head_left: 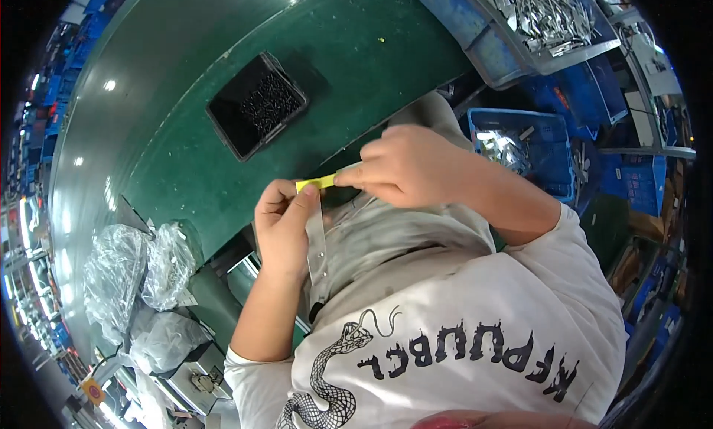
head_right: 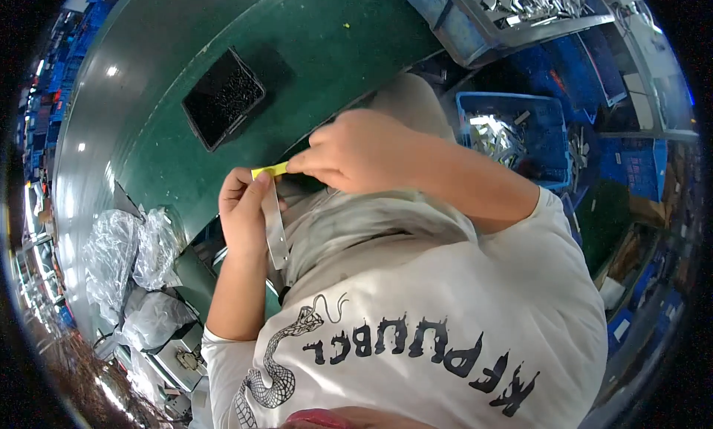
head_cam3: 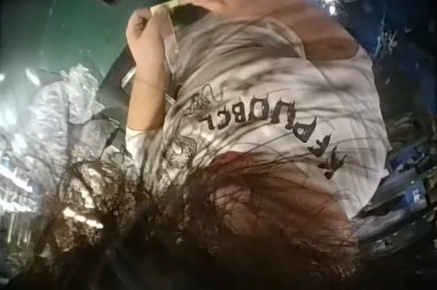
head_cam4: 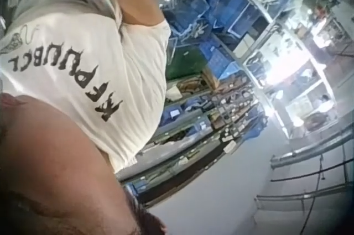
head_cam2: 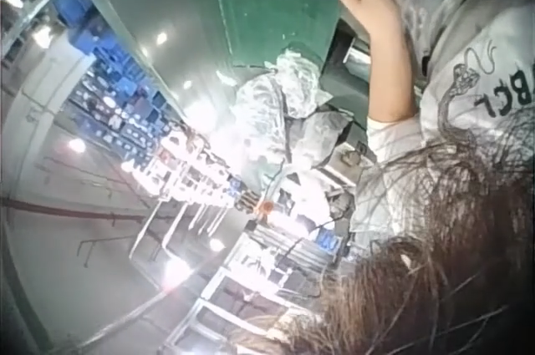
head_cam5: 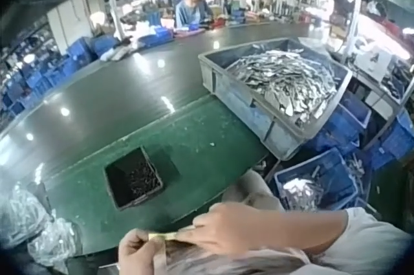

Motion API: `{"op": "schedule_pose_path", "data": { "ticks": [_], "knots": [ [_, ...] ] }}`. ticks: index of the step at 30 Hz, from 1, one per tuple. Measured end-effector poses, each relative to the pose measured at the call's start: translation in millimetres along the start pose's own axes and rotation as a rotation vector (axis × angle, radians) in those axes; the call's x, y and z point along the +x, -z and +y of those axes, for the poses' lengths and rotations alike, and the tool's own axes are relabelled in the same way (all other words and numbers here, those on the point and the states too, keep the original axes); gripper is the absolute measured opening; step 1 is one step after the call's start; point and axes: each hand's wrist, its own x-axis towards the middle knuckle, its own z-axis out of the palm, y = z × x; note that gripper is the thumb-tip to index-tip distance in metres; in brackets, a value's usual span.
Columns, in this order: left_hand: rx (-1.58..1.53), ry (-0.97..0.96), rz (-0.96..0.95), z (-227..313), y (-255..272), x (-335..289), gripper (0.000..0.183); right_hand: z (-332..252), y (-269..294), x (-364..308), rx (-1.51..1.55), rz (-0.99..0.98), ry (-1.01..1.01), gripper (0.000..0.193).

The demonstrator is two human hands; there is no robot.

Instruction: Applying yellow adhesive tape to small metal components at a factory workbench.

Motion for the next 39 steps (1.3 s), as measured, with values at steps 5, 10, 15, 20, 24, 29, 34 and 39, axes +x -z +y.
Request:
{"op": "schedule_pose_path", "data": {
  "ticks": [5,10,15,20,24,29,34,39],
  "knots": [
    [0.195,-0.137,0.025,60,-33,32,0.017,29,51,52,0.098,0.051,0.077,0.021],
    [0.356,-0.079,0.035,85,-35,92,0.015,48,80,101,-0.013,-0.083,-0.116,0.022],
    [0.383,-0.026,0.040,92,-44,115,0.015,64,85,117,-0.074,-0.115,-0.150,0.026],
    [0.433,0.000,0.035,86,-41,129,0.019,68,79,127,-0.128,-0.213,-0.177,0.028],
    [0.522,0.049,0.092,92,-39,123,0.020,75,67,121,-0.155,-0.156,-0.121,0.025],
    [0.127,-0.144,0.062,84,-21,73,0.014,68,49,73,-0.537,0.073,0.114,0.024],
    [0.175,-0.237,-0.007,58,-3,22,0.012,82,7,14,-0.567,0.155,0.264,0.031],
    [0.170,-0.447,-0.051,34,9,7,0.029,76,-6,2,-0.465,0.040,0.221,0.035]
  ]
}}
